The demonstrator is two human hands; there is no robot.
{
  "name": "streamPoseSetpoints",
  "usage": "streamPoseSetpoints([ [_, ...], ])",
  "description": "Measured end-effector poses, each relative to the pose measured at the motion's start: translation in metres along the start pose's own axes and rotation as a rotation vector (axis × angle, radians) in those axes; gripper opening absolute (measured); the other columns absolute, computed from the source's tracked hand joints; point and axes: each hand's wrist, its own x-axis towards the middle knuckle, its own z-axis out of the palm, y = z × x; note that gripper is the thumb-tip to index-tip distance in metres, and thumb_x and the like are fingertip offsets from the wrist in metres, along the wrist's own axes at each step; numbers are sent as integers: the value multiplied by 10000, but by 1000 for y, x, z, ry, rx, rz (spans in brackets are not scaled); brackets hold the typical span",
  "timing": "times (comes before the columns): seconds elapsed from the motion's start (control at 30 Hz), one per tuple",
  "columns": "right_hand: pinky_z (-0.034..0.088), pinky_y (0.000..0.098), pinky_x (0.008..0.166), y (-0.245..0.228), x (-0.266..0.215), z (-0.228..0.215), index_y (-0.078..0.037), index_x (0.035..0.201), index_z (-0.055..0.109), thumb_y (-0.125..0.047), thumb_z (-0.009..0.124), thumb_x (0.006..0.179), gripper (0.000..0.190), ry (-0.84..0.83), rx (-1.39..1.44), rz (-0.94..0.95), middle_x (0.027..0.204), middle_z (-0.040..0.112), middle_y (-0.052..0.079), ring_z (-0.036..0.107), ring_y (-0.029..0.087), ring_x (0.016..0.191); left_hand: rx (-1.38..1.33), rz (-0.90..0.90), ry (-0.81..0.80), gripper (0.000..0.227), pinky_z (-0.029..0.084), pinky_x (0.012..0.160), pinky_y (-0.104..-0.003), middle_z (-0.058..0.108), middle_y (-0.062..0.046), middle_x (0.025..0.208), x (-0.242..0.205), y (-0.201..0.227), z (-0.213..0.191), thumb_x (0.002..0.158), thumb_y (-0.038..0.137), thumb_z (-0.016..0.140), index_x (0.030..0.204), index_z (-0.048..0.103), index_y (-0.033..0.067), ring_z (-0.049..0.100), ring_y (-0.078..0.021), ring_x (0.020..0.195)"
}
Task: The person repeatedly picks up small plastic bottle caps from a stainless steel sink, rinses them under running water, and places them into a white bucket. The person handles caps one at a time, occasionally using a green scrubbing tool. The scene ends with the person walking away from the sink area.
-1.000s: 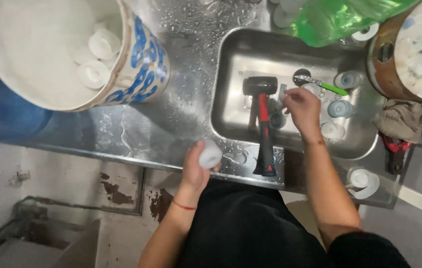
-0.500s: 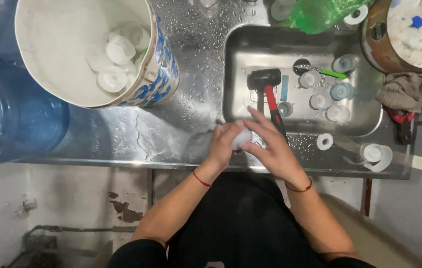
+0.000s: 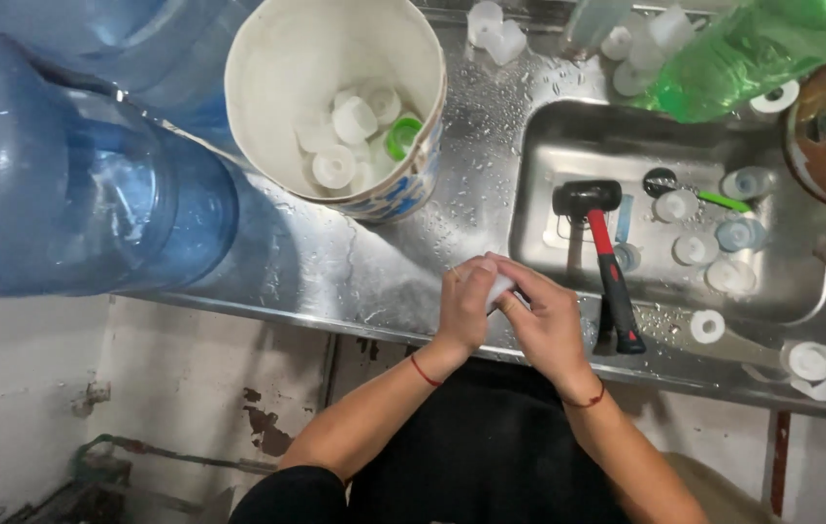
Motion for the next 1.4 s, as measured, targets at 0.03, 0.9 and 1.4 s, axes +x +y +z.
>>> streamPoseSetpoints([
  [0.03,542,425,958,-4,1,-3,-28,1155,725,-28,750,850,306,-8,4,-15,1184,721,183,644,308,1174,2,15,8,380,472,644,-296,654,-94,708,1,16,0,928,322,515,830,769,57,556,-145,692],
  [0.9,530,462,957,70,-100,-150,-42,1125,751,-80,664,926,221,400,-157,345,1088,762,169,701,300,1090,702,540,-212,179,579,674,-371,683,-106,861,60,80,33,833,93,789,950,659,53,695,-307,770],
  [1.4,485,521,968,107,-83,-322,-3,1144,724,-33,634,974,195,413,-270,387,1100,718,223,665,385,1082,1265,272,-975,244,482,942,-498,741,-122,991,31,-126,189,943,295,586,967,747,112,670,-354,1060],
])
